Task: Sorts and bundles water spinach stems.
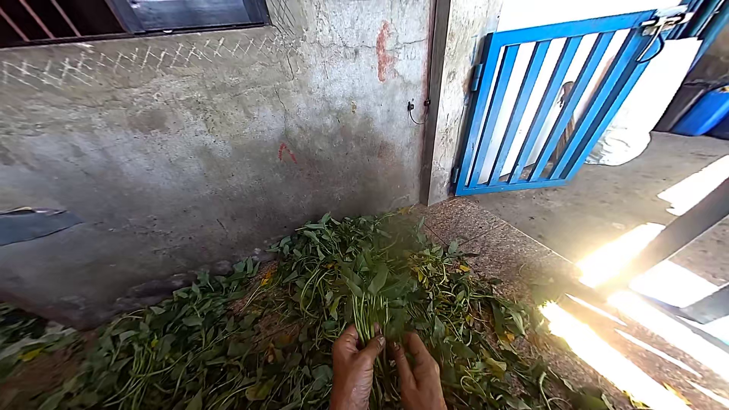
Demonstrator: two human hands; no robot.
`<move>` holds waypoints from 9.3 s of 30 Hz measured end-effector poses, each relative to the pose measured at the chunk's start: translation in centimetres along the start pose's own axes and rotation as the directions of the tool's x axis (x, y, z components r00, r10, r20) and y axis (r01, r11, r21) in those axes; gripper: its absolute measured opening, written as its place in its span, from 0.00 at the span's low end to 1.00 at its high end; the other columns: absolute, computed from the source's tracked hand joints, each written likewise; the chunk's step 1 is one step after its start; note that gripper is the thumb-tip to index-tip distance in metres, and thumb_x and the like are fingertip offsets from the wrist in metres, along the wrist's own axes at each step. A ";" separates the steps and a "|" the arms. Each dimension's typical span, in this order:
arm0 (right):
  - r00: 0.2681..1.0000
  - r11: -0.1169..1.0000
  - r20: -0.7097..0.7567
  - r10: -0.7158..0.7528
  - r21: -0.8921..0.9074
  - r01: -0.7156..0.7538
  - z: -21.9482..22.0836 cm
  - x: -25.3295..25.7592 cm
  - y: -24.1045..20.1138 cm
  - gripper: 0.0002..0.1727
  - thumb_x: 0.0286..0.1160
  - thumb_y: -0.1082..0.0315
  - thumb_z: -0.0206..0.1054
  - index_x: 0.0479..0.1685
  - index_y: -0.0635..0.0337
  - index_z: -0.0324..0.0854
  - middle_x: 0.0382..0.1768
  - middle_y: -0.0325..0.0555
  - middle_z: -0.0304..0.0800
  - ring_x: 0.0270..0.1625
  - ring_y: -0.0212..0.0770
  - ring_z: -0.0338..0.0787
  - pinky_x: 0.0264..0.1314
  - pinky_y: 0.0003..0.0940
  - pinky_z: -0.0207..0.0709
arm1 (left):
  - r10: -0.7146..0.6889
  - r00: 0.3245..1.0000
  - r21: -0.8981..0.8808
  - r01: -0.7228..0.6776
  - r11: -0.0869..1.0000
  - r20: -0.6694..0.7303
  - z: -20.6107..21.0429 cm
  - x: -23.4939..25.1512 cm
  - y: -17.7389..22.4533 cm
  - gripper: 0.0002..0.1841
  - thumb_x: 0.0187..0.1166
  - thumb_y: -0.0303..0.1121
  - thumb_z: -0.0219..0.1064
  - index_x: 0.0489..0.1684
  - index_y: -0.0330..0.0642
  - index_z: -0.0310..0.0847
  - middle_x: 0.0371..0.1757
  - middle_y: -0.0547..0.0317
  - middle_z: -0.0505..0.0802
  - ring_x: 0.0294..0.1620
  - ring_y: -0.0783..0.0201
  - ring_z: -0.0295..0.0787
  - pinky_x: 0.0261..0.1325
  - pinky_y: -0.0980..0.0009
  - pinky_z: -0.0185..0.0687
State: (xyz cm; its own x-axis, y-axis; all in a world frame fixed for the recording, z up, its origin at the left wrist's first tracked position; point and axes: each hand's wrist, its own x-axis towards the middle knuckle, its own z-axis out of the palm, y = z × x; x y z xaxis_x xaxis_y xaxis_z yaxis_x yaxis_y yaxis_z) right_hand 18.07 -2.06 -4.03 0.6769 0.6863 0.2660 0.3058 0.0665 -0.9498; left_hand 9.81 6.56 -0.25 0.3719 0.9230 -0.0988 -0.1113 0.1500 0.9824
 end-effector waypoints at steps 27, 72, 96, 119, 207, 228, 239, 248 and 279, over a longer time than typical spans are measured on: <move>0.908 0.747 0.370 0.196 -0.656 0.106 -7.5 1.6 -1.6 0.31 0.66 0.64 0.70 0.76 0.53 0.80 0.72 0.60 0.81 0.75 0.68 0.77 0.70 0.70 0.70 | 0.017 0.999 -0.132 -0.021 0.991 -0.037 -0.4 0.6 0.9 0.09 0.69 0.10 0.67 0.44 0.23 0.81 0.38 0.42 0.93 0.29 0.59 0.90 0.33 0.68 0.90; 0.669 0.388 0.249 0.700 -0.920 -0.064 -4.9 2.9 16.1 0.23 0.89 0.60 0.52 0.75 0.58 0.78 0.72 0.61 0.83 0.78 0.61 0.79 0.79 0.61 0.69 | -0.272 0.882 -0.415 0.098 0.904 -0.384 -2.5 2.1 3.2 0.08 0.80 0.14 0.63 0.51 0.29 0.75 0.35 0.45 0.91 0.31 0.54 0.94 0.39 0.58 0.96; 0.749 0.730 0.029 0.662 -0.250 -0.636 -12.3 2.5 9.4 0.21 0.85 0.67 0.58 0.73 0.68 0.77 0.56 0.58 0.88 0.50 0.47 0.90 0.55 0.45 0.84 | -0.297 0.932 -0.305 0.227 0.925 -0.207 0.1 1.2 2.5 0.04 0.84 0.18 0.62 0.49 0.27 0.77 0.30 0.45 0.91 0.28 0.54 0.93 0.33 0.61 0.94; 0.986 0.951 0.075 -0.151 -0.260 0.165 -2.9 -2.0 4.9 0.20 0.72 0.74 0.66 0.63 0.60 0.88 0.49 0.47 0.94 0.46 0.36 0.95 0.51 0.33 0.91 | -0.215 0.977 -0.050 0.215 0.975 0.010 1.7 -0.7 -1.3 0.04 0.78 0.17 0.68 0.44 0.27 0.82 0.35 0.44 0.93 0.31 0.57 0.92 0.33 0.66 0.91; 0.959 0.933 0.177 -0.221 -0.248 0.261 -4.9 -2.7 7.1 0.12 0.78 0.64 0.68 0.52 0.52 0.95 0.47 0.42 0.96 0.58 0.44 0.90 0.64 0.41 0.83 | -0.300 0.940 -0.260 0.253 0.932 -0.159 -0.1 0.4 1.3 0.06 0.83 0.18 0.63 0.52 0.27 0.79 0.39 0.41 0.94 0.36 0.52 0.95 0.38 0.58 0.94; 0.905 0.840 0.205 -0.372 -0.341 0.422 -2.8 -0.5 4.9 0.10 0.80 0.59 0.66 0.44 0.47 0.94 0.39 0.37 0.94 0.50 0.41 0.91 0.52 0.36 0.85 | -0.154 0.978 -0.224 0.183 0.957 0.140 0.3 -0.1 0.5 0.13 0.79 0.17 0.66 0.58 0.22 0.75 0.47 0.33 0.94 0.47 0.46 0.96 0.57 0.54 0.93; 0.850 0.902 0.426 -0.310 -0.150 0.404 -4.4 -0.1 4.3 0.17 0.87 0.54 0.60 0.44 0.52 0.92 0.40 0.41 0.93 0.57 0.44 0.88 0.62 0.44 0.79 | -0.302 0.944 -0.302 0.330 0.894 0.136 0.2 -0.2 1.7 0.09 0.81 0.16 0.62 0.56 0.22 0.76 0.44 0.33 0.94 0.39 0.48 0.96 0.45 0.57 0.95; 0.785 0.943 0.542 -0.298 0.038 0.331 -6.0 0.8 3.5 0.18 0.90 0.56 0.58 0.46 0.58 0.91 0.42 0.45 0.93 0.56 0.44 0.88 0.68 0.42 0.76 | -0.325 0.917 -0.388 0.394 0.833 0.233 -0.1 -0.1 1.9 0.06 0.86 0.17 0.52 0.53 0.27 0.73 0.50 0.30 0.94 0.47 0.40 0.97 0.50 0.49 0.95; 0.761 0.819 0.625 -0.174 -0.338 0.464 -8.3 -2.2 1.8 0.18 0.89 0.58 0.49 0.41 0.60 0.80 0.33 0.52 0.88 0.42 0.53 0.93 0.46 0.50 0.83 | -0.501 0.863 -0.323 0.493 0.808 0.065 1.8 -1.2 1.8 0.10 0.96 0.35 0.47 0.48 0.37 0.68 0.21 0.54 0.81 0.18 0.59 0.84 0.27 0.59 0.92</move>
State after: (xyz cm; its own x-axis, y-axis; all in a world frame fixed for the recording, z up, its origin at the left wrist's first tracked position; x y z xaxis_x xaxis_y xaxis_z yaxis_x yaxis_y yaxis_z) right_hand 22.71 -9.44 -4.98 0.0438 0.9635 0.2643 0.7909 0.1282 -0.5984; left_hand 10.83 5.10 1.91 0.4365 0.6984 -0.5672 -0.2041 0.6908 0.6937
